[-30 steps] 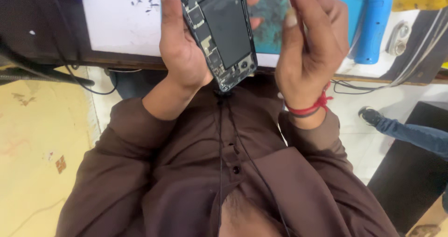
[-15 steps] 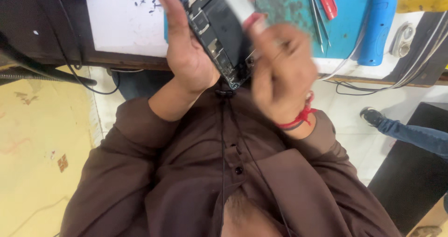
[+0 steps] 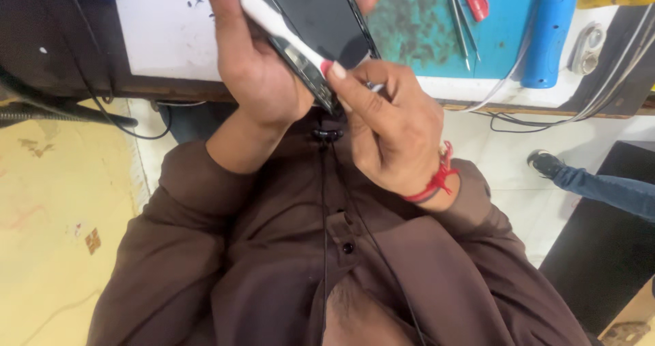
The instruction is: The person disassembles a smartphone, removes the back cover, and cleans internal components with a cotton swab. They then apply adhesive to a metal shielding plate and place it onto the phone chassis.
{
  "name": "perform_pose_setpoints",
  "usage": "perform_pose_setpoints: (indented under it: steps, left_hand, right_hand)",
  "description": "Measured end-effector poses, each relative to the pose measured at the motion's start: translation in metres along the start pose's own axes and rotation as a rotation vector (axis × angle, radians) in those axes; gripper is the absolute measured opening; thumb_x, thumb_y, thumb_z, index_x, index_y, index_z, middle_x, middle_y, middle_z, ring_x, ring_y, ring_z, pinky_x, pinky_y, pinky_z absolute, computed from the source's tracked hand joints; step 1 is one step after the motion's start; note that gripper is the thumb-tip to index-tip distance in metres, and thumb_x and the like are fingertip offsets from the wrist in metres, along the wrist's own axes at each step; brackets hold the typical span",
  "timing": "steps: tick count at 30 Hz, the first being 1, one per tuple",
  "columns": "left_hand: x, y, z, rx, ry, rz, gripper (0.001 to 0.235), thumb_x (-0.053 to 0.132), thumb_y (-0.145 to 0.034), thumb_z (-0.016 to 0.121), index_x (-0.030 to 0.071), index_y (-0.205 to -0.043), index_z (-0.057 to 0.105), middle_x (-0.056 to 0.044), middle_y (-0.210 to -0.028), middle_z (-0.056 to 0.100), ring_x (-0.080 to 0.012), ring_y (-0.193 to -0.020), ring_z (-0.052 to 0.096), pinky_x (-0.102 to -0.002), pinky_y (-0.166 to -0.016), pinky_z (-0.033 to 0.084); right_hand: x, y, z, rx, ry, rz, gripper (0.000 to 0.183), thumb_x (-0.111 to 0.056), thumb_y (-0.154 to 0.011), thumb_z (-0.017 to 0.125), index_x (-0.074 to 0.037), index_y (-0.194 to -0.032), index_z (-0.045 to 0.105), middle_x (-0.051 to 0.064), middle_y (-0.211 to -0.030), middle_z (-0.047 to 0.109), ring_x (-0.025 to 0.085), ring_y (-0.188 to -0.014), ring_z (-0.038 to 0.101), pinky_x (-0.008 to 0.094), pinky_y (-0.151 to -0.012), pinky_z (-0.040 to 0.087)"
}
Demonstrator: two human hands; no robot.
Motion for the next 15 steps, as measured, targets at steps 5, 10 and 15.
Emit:
perform_pose_setpoints:
  steps: [5, 10, 15]
  left_hand:
    - [0.025, 0.0, -0.022, -0.016, -0.083, 0.141, 0.052, 0.049, -0.119, 0.035, 0.005, -0.116, 0.062, -0.009, -0.103, 0.07, -0.0205, -0.093, 0.07, -0.037, -0.09, 0.055]
    - [0.033, -0.001, -0.062, 0.164, -0.059, 0.307, 0.041, 0.037, -0.119, 0.039, 0.006, -0.103, 0.06, -0.004, -0.09, 0.064, -0.0147, -0.079, 0.063, -0.03, -0.076, 0.052]
    - [0.048, -0.002, -0.071, 0.22, -0.089, 0.332, 0.035, 0.03, -0.117, 0.037, 0.007, -0.101, 0.057, -0.002, -0.088, 0.061, -0.0138, -0.079, 0.062, -0.03, -0.078, 0.051]
  right_hand:
    - [-0.002, 0.015, 0.002, -0.146, 0.066, 0.05, 0.048, 0.008, -0.093, 0.067, -0.013, -0.136, 0.068, 0.009, -0.113, 0.066, 0.025, -0.088, 0.068, 0.033, -0.073, 0.053]
    - [0.002, 0.03, -0.007, -0.201, 0.1, 0.071, 0.048, 0.009, -0.088, 0.067, -0.012, -0.131, 0.071, 0.009, -0.113, 0.068, 0.026, -0.09, 0.07, 0.034, -0.075, 0.055]
    - [0.019, 0.039, -0.022, -0.225, 0.003, 0.127, 0.041, 0.008, -0.088, 0.067, -0.012, -0.124, 0.074, 0.009, -0.104, 0.07, 0.02, -0.081, 0.068, 0.032, -0.071, 0.052]
Point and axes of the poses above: each hand's wrist, its own y-axis away from the middle knuckle, its own z-axis out of the palm, x = y × z, the point moved 10 cm from there along -y, towards the middle knuckle
